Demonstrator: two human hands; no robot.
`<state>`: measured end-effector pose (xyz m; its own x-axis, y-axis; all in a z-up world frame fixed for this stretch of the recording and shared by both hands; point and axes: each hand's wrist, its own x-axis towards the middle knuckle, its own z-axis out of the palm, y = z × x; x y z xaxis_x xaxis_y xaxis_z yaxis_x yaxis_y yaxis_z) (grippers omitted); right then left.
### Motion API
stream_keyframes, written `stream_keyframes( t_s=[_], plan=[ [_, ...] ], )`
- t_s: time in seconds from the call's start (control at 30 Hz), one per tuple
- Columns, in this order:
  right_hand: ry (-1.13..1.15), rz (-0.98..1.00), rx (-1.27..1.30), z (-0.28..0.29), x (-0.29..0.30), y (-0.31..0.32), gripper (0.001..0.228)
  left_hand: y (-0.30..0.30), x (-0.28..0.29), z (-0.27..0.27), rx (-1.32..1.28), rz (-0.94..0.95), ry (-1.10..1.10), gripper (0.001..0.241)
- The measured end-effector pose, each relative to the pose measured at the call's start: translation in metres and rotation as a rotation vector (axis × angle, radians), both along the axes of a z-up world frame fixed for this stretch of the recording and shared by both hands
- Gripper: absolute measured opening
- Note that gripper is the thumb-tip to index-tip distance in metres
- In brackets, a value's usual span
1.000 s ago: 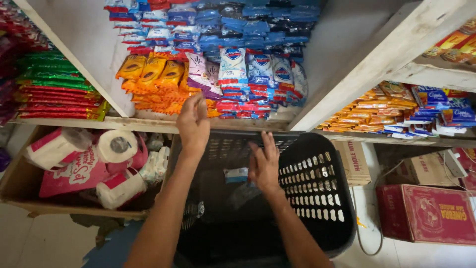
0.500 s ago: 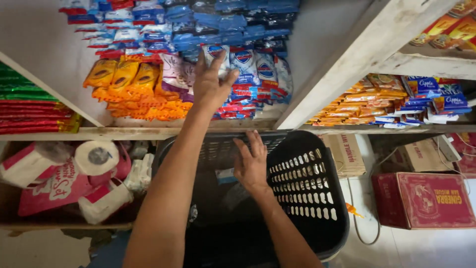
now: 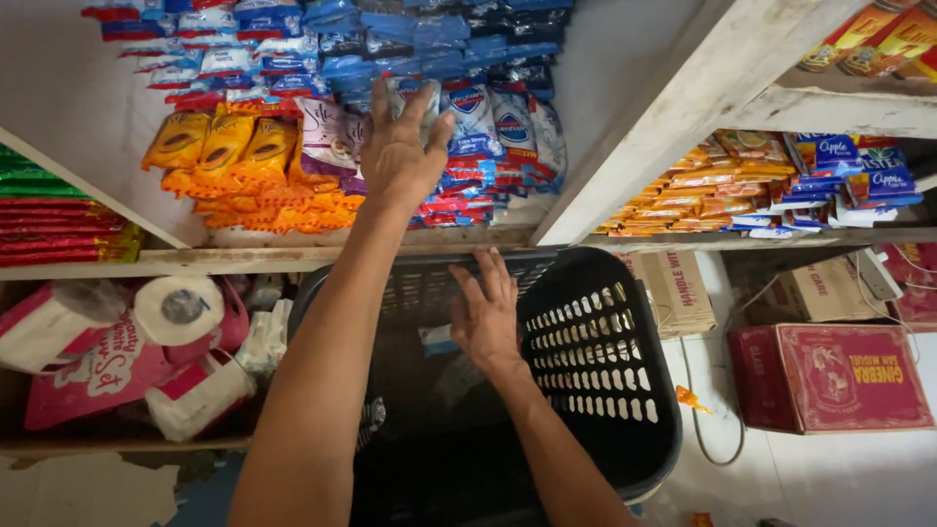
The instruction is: Pick detergent sachets from a grocery shelf and place them into a shopping basket.
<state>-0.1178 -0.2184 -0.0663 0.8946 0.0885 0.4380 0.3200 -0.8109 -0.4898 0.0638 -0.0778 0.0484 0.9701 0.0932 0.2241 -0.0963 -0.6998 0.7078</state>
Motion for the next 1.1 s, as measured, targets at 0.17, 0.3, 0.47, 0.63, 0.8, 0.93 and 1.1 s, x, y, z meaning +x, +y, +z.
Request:
stream_keyframes(
  t_s=[0.17,0.3,0.47,0.63,0.8,0.93,1.1],
  plan=[
    [0.004,0.01,-0.02,0.0,-0.001,0.0,0.054,-0.009,-0.007,0.01,0.161,-0.024,0.043,0.05],
    [0.022,0.0,-0.021,0.002,0.0,0.002,0.054,-0.014,-0.005,0.001,0.322,-0.077,-0.061,0.048],
    [0.015,-0.013,-0.032,-0.001,0.0,0.005,0.053,-0.033,-0.009,0.004,0.348,-0.195,-0.062,0.046],
    [0.03,-0.028,-0.04,-0.001,0.002,0.006,0.051,-0.042,-0.009,0.006,0.435,-0.224,-0.004,0.044],
    [0.005,-0.023,-0.08,0.001,-0.001,0.005,0.053,-0.039,-0.008,0.007,0.412,-0.237,-0.013,0.047],
    [0.046,0.01,-0.09,-0.002,-0.002,0.0,0.058,-0.028,-0.022,0.011,0.393,-0.235,-0.118,0.052],
    [0.045,0.016,-0.086,0.001,-0.003,0.0,0.063,-0.012,-0.091,0.016,0.217,-0.259,-0.488,0.054]
  ],
)
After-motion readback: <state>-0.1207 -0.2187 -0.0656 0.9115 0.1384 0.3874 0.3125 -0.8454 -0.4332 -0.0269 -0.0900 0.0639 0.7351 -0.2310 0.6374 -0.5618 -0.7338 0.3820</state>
